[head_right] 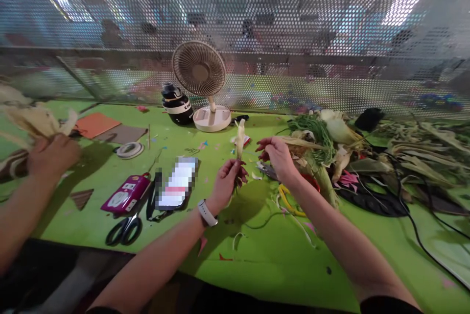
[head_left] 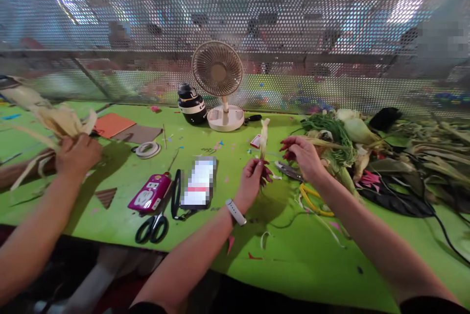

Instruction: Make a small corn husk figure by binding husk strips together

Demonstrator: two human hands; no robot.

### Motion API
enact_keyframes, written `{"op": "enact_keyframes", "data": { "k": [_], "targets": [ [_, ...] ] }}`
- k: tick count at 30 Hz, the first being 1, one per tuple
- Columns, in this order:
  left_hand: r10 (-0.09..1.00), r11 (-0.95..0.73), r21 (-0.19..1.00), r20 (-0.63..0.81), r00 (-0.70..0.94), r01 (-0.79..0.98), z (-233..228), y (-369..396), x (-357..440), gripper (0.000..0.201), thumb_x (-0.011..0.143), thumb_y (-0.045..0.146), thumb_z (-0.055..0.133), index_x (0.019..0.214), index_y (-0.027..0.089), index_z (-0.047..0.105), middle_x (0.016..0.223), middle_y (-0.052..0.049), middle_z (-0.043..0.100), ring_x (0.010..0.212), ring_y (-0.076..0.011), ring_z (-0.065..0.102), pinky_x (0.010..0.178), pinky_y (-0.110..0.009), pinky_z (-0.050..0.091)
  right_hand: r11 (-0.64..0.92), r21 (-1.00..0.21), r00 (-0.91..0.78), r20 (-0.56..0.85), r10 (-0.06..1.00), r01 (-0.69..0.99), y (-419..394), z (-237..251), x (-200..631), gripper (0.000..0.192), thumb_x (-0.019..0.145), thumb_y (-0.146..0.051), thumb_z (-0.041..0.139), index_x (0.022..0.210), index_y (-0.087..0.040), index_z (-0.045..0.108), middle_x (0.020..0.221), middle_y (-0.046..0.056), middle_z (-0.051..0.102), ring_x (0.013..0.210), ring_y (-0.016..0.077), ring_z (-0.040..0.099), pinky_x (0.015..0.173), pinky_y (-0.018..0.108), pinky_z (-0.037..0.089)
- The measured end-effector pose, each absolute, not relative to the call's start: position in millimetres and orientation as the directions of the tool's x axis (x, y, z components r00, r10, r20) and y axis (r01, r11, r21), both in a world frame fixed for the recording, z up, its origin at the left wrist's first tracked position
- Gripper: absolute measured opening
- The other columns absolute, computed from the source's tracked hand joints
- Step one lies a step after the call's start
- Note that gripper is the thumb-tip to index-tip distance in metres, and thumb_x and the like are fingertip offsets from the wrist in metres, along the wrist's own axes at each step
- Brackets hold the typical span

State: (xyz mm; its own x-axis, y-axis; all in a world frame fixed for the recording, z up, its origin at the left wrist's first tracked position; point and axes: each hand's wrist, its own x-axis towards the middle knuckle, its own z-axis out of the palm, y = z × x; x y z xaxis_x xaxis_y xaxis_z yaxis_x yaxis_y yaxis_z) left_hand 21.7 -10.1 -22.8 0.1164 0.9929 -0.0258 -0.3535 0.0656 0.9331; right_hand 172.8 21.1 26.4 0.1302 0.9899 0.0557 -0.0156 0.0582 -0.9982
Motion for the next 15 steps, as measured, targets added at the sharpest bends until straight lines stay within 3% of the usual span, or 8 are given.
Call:
{"op": "enact_keyframes", "data": {
  "k": [7,12,15],
  "targets": [
    [0.975,0.200,0.890,-0.140,0.172,-0.409,-27,-8,22,0.039,0.070,0.048,0.068,0.094,0.020,0.056,0.065,0.003,0.065,0.049,-0.0091,0.059,0.043,-0.018,0.035,0.202,-0.954,-0.092,0.186,0.978,0.221,13,10,159,0.028,0.073,-0.034,0.060,0.094,-0.016,0.062,0.078,0.001,0.061,0.060,0.0103,0.052,0.056,0.023,0.042],
    [0.985,0.169,0.859,-0.132,0.109,-0.483,-31,-1,18,0.027,0.061,0.036,0.078,0.079,0.018,0.066,0.081,-0.001,0.071,0.073,-0.0110,0.063,0.066,-0.022,0.045,0.258,-0.916,-0.038,0.259,0.965,0.307,14,6,156,0.024,0.078,-0.034,0.057,0.093,-0.016,0.061,0.079,0.002,0.062,0.063,0.0116,0.053,0.058,0.024,0.043],
    [0.988,0.148,0.841,-0.145,0.047,-0.521,-32,5,14,0.023,0.060,0.030,0.079,0.078,0.018,0.071,0.084,-0.002,0.072,0.078,-0.0111,0.063,0.074,-0.023,0.045,0.258,-0.886,-0.142,0.219,0.965,0.385,5,2,156,0.020,0.079,-0.032,0.057,0.090,-0.016,0.060,0.076,0.002,0.062,0.065,0.0121,0.053,0.059,0.024,0.042]
  ]
}}
